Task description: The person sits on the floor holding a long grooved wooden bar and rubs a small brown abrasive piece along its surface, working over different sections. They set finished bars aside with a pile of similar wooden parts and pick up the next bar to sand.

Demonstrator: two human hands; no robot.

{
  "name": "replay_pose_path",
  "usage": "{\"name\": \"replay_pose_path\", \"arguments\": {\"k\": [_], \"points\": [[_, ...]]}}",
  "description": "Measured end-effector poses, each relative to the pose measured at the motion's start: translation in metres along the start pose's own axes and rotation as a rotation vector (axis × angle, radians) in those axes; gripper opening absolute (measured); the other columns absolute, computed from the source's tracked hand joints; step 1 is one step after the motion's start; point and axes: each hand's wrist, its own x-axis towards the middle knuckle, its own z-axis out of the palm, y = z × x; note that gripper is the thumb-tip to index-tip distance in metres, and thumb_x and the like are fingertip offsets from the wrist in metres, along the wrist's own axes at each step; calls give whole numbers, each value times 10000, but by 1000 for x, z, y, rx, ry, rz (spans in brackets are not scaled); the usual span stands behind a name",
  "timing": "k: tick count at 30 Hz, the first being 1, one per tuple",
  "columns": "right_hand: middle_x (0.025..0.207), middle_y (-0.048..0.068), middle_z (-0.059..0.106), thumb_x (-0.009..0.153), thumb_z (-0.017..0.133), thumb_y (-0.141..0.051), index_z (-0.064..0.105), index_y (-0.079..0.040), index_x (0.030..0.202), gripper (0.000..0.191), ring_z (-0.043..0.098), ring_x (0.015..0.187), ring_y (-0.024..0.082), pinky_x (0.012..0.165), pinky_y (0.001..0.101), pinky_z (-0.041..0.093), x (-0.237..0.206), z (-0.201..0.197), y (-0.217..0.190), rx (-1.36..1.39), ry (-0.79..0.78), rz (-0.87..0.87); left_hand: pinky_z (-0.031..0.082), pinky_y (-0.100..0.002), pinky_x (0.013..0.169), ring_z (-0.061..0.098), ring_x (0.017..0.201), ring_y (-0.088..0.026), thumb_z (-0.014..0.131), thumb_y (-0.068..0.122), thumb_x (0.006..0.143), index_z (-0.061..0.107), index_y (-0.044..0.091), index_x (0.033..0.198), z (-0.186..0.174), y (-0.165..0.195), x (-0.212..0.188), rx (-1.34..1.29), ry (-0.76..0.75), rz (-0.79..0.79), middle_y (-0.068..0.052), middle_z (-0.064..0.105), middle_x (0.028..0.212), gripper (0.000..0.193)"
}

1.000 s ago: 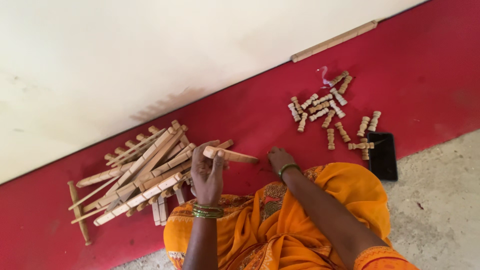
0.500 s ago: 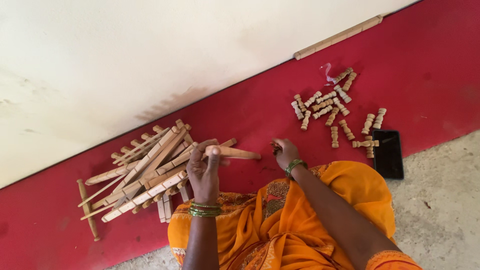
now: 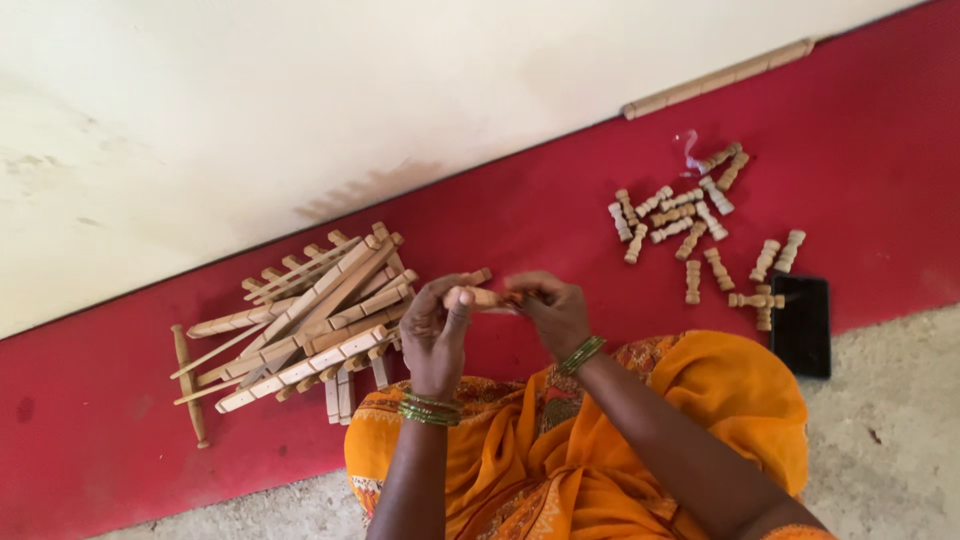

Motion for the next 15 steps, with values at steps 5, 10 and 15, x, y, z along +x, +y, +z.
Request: {"name": "replay_pose_path", "arguments": {"k": [5, 10, 15], "points": [[1119, 116, 692, 924, 614, 65, 733, -38, 973, 165, 712, 964, 168, 848, 271, 654, -20, 35, -61, 120, -41, -301, 591, -211, 629, 685, 824, -99, 639, 332, 995, 695, 115, 1120, 9, 3, 3, 33, 70, 43, -50, 716, 1017, 256], [1148, 102, 647, 941, 611, 28, 706, -17, 1031, 138, 684, 1004, 167, 867, 265, 637, -31, 35, -70, -38, -82, -449, 524, -223, 686, 617, 818, -93, 635, 286, 996, 684, 85, 1097, 11, 8, -6, -64, 40, -27, -60, 719, 1026, 230], [943, 89, 750, 922, 667, -19, 749, -27, 939, 84, 731, 779, 133, 692, 274, 645, -13, 22, -9, -278, -55, -72, 495, -229, 692, 565, 764, -99, 562, 228, 1047, 632, 115, 894, 4, -11, 9, 0, 125, 64, -10, 631, 846, 203]]}}
